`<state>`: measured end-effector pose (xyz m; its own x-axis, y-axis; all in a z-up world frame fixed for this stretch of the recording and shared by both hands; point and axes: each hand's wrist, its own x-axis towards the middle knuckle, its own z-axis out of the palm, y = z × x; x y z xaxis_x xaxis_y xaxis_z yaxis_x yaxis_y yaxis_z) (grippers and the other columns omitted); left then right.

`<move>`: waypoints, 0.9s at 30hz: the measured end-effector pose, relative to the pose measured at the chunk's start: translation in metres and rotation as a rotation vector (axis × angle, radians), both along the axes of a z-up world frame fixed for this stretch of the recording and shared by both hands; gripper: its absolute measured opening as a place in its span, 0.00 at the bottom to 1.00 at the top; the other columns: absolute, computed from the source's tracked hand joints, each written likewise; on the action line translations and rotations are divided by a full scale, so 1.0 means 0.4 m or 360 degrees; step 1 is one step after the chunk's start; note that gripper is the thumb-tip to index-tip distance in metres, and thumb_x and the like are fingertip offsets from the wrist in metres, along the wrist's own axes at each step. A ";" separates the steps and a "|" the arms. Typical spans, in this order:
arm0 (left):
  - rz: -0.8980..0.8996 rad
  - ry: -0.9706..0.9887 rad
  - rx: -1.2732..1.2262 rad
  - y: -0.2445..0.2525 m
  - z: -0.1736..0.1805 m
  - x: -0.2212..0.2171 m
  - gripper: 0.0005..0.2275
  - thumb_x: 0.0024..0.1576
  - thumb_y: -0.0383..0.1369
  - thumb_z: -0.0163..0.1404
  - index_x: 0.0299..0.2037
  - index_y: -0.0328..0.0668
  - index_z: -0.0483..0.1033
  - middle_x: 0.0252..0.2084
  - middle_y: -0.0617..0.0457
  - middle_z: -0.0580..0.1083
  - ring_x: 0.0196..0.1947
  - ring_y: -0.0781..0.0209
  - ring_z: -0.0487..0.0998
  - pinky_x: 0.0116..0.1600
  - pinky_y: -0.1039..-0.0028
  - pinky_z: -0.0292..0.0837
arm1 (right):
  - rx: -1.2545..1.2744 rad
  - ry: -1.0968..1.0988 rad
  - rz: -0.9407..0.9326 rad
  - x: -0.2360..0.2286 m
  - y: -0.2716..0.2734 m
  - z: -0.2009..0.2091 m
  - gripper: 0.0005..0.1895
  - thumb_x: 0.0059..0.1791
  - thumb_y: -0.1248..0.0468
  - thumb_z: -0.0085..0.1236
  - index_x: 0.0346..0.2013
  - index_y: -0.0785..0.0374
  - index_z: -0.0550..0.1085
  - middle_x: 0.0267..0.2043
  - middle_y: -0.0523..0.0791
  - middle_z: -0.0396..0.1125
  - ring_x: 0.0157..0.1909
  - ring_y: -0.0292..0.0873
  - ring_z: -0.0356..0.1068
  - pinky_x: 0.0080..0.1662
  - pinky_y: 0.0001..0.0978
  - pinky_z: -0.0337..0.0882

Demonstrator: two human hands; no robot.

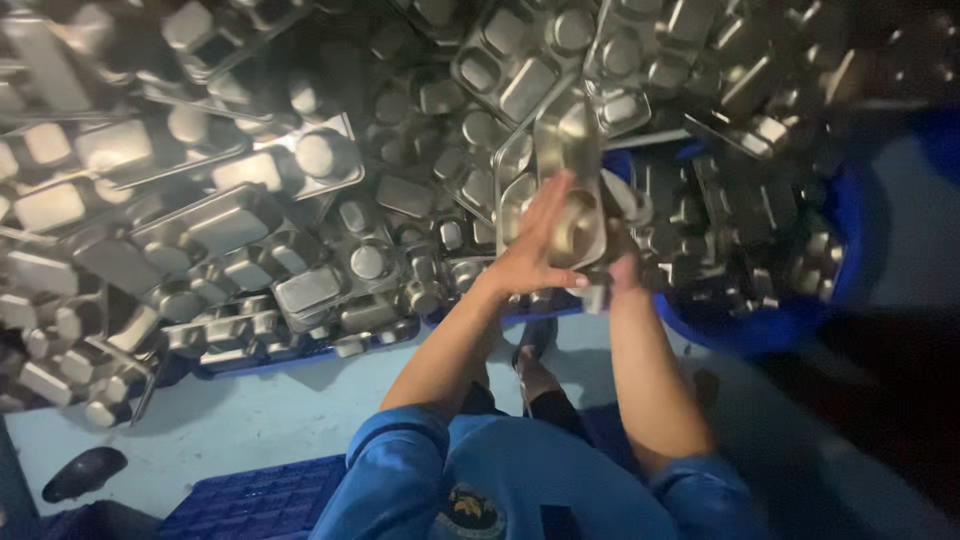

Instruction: The person repeatedly picks up stainless steel compartmentalized trays from a large pile, wipes each one with a cloth, and places it into a blue bin. The action is continuous and repetitive throughout the clip.

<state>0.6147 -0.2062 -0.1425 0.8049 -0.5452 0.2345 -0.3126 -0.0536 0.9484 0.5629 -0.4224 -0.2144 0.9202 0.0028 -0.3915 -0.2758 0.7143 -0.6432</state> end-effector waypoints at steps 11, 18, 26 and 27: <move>-0.0078 0.0940 -0.0976 -0.017 -0.086 -0.159 0.49 0.57 0.68 0.50 0.77 0.35 0.53 0.75 0.40 0.61 0.74 0.40 0.61 0.77 0.56 0.57 | -0.2307 -0.1594 0.0088 -0.076 0.147 0.413 0.23 0.57 0.52 0.66 0.60 0.48 0.63 0.70 0.53 0.61 0.67 0.55 0.62 0.60 0.50 0.65; -0.0112 0.1342 -0.1444 -0.030 -0.110 -0.201 0.51 0.52 0.66 0.54 0.78 0.39 0.51 0.75 0.42 0.59 0.74 0.46 0.61 0.76 0.59 0.55 | -0.2569 -0.2302 0.0549 -0.191 0.102 0.611 0.47 0.36 0.37 0.65 0.63 0.53 0.63 0.67 0.57 0.55 0.67 0.72 0.55 0.68 0.74 0.40; -0.0178 0.0868 -0.1323 -0.026 0.161 -0.222 0.54 0.47 0.64 0.59 0.78 0.41 0.49 0.76 0.45 0.58 0.76 0.52 0.59 0.79 0.64 0.52 | -0.2034 -0.1613 0.0014 -0.148 0.157 0.600 0.47 0.43 0.48 0.75 0.68 0.54 0.57 0.65 0.52 0.56 0.67 0.59 0.60 0.69 0.54 0.60; -0.0192 0.0746 -0.1280 -0.022 0.195 -0.226 0.54 0.46 0.64 0.60 0.78 0.42 0.49 0.76 0.45 0.57 0.77 0.53 0.59 0.80 0.64 0.52 | -0.1893 -0.1359 0.0115 -0.157 0.160 0.590 0.47 0.42 0.50 0.73 0.68 0.56 0.57 0.65 0.52 0.58 0.67 0.58 0.62 0.68 0.52 0.62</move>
